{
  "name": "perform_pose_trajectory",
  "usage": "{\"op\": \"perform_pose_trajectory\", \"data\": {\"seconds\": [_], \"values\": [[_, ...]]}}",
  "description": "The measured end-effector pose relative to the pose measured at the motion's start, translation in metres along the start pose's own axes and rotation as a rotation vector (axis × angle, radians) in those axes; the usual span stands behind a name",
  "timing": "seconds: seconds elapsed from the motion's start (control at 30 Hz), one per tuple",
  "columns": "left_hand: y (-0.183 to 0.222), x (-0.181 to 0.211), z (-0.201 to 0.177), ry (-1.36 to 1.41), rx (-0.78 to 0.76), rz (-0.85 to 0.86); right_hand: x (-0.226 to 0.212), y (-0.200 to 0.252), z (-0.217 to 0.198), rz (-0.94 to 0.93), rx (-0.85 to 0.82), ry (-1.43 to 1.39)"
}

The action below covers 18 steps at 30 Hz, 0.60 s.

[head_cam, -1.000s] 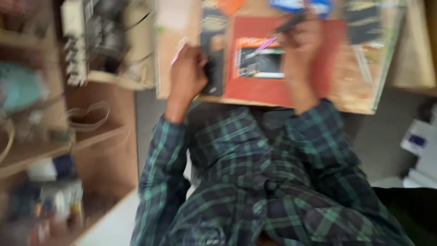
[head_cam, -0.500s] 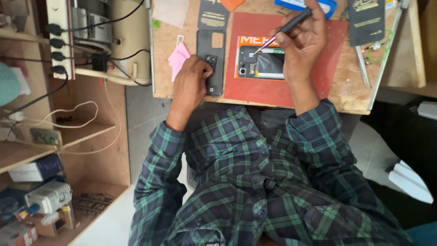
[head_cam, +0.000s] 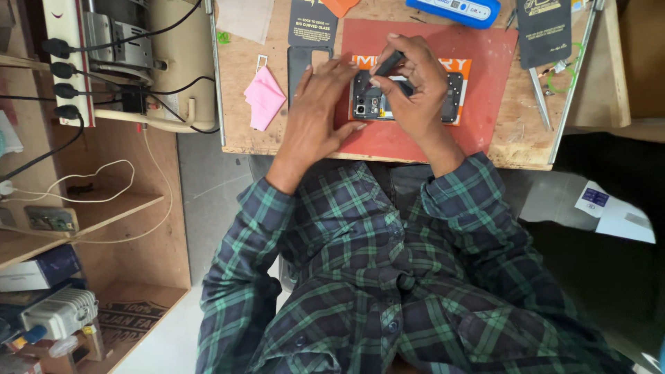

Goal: The person disassembles a smartphone by removing the back cover and prying open the internal components. They use a screwdriver to detach parts and set the back cover aside. The person then handles a separate tablet, inspecting its screen before returning to the phone.

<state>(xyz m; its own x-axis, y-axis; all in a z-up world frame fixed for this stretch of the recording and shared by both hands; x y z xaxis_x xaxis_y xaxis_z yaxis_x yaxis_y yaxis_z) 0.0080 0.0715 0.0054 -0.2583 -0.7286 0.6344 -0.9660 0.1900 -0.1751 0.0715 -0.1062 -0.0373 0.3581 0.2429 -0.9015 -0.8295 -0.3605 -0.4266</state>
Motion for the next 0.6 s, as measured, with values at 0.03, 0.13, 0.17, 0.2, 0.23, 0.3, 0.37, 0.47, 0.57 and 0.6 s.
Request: {"op": "perform_pose_trajectory", "data": {"seconds": [0.03,0.13,0.17,0.2,0.23,0.3,0.37,0.47,0.57,0.6], "values": [[-0.001,-0.001,0.006,-0.003,-0.022,-0.017,0.000,-0.001,0.000,0.003,-0.005,0.004],[-0.003,-0.007,0.020,0.015,-0.045,-0.016,-0.001,-0.001,-0.001,0.014,-0.015,0.051],[-0.003,-0.010,0.023,0.022,-0.039,-0.028,-0.001,0.000,-0.001,0.019,-0.012,0.075],[-0.002,-0.013,0.025,0.030,-0.034,-0.039,-0.001,-0.001,0.000,0.005,-0.023,0.131],[-0.003,-0.014,0.025,0.044,-0.031,-0.043,-0.002,-0.002,0.001,-0.008,-0.029,0.196],[-0.003,-0.018,0.028,0.078,-0.033,-0.042,-0.007,-0.007,0.005,-0.118,-0.019,0.311],[-0.011,-0.012,0.031,0.071,-0.020,0.002,-0.002,-0.004,0.014,0.157,-0.075,-0.138],[-0.016,-0.010,0.039,-0.010,-0.057,0.051,-0.015,-0.002,0.013,-0.139,-0.162,0.470],[-0.009,-0.010,0.039,-0.096,-0.058,0.028,-0.023,-0.001,0.016,-0.177,-0.198,0.474],[-0.010,-0.010,0.039,-0.072,-0.050,0.027,-0.026,-0.004,0.017,-0.203,-0.198,0.485]]}}
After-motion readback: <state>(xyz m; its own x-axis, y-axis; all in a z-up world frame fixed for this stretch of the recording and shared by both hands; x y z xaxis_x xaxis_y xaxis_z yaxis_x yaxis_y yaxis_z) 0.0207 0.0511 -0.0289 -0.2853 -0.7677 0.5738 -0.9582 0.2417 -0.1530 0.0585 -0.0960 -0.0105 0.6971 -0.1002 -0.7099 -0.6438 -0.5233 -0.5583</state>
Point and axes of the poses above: each hand's wrist, its own y-axis away from the middle knuckle, its own z-axis out of the palm, x = y × z, the point moved 4 cm from there along -y, towards the middle knuckle, and after that the axes turned 4 degrees about -y, right-handed, at the moved point
